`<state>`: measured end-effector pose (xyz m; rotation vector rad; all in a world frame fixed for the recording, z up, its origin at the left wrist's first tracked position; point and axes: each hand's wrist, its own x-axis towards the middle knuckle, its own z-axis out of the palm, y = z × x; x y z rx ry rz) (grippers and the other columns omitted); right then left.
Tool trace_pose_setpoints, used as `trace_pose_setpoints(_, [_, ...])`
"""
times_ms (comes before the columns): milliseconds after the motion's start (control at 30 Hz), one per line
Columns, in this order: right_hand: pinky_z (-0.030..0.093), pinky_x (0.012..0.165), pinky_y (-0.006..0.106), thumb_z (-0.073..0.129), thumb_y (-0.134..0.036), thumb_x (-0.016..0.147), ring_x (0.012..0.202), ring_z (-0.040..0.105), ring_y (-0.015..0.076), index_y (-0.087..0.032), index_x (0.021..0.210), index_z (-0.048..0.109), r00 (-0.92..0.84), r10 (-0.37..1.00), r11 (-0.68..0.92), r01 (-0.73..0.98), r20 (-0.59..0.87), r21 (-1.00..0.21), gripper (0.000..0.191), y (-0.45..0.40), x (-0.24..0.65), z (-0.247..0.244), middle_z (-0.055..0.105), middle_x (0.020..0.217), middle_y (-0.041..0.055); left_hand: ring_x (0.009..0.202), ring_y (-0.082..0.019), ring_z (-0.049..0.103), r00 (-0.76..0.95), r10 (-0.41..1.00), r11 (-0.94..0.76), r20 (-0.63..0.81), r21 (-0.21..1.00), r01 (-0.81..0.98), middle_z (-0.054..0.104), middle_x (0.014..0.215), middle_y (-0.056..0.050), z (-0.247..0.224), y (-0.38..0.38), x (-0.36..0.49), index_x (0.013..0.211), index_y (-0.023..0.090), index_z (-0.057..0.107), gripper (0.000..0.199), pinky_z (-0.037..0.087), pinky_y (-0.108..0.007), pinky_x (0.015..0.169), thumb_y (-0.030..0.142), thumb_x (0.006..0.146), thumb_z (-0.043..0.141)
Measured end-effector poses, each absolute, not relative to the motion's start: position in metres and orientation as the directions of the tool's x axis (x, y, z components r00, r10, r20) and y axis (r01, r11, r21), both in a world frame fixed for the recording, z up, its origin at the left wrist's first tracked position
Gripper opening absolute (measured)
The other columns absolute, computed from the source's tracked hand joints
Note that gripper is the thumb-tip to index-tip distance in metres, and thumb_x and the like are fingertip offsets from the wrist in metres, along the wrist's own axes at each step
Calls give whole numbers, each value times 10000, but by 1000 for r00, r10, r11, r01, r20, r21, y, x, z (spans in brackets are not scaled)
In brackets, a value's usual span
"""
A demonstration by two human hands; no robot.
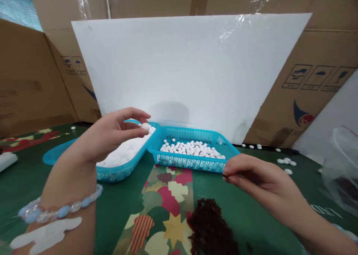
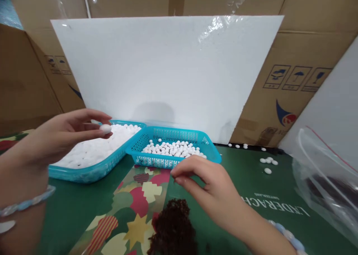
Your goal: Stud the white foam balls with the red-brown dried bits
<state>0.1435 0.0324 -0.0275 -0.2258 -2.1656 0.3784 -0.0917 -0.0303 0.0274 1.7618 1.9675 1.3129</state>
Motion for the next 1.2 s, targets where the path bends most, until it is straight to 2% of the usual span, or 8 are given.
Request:
trace_pose_setpoints(67, [413,471,161,423,-77,692,554,494,69,-208,687,477,-566,298,922,-36,769,-384,142,31,142,-28,521,595,-27,563,-99,493,-159,846,-352,508,758,549,510,604,46,29,-27,-72,676,217,495,156,395,-188,498,242,533,552])
trace_pose_setpoints(100, [409,481,160,414,-77,700,563,490,65,-207,686,474,-557,296,917,-61,776,-393,144,31,142,-28,516,601,-28,556,-90,486,-104,846,-412,524,764,497,503,602,49,27,-25,-63,651,215,498,137,389,-171,478,215,530,561])
trace_pose_setpoints(300, [388,508,167,406,-88,713,593,459,57,-191,675,461,-478,301,911,-112,825,-398,123,27,140,-24,487,626,-25,554,-60,478,166,864,-501,475,783,369,508,619,57,13,-9,-31,632,228,519,104,382,-111,455,143,574,536])
trace_pose_setpoints(400, [386,522,180,410,-98,711,588,445,62,-184,660,458,-436,300,910,-135,848,-391,111,27,140,-23,474,620,-22,545,-45,476,241,853,-517,462,812,271,509,643,60,12,-7,-20,610,232,533,124,384,-88,450,117,565,542])
trace_pose_setpoints(633, [411,550,198,388,-111,719,622,475,71,-198,681,435,-433,391,796,-283,812,-535,107,26,137,-28,482,672,-13,563,-51,498,235,860,-486,453,867,107,528,625,62,9,-7,-6,627,249,555,212,405,-94,472,60,530,568])
trace_pose_setpoints(833, [408,548,197,390,-129,724,614,477,72,-204,689,430,-412,387,813,-270,825,-516,93,25,137,-27,481,660,-15,584,-44,506,246,855,-465,456,885,-24,547,651,77,2,-7,-6,644,250,536,230,412,-82,486,45,544,565])
trace_pose_setpoints(1033, [404,524,199,394,-136,725,585,470,72,-202,681,424,-395,387,843,-215,833,-494,85,24,138,-27,474,639,-20,595,-52,516,265,862,-448,433,894,-4,562,647,72,2,-7,-3,666,263,559,232,411,-82,499,68,541,574])
trace_pose_setpoints(1200, [400,512,189,409,-116,713,583,465,71,-192,662,427,-340,379,868,-190,860,-458,93,24,139,-25,465,625,-17,475,-44,465,229,862,-488,453,863,132,515,583,57,4,-8,1,606,252,580,209,364,-85,369,63,518,575])
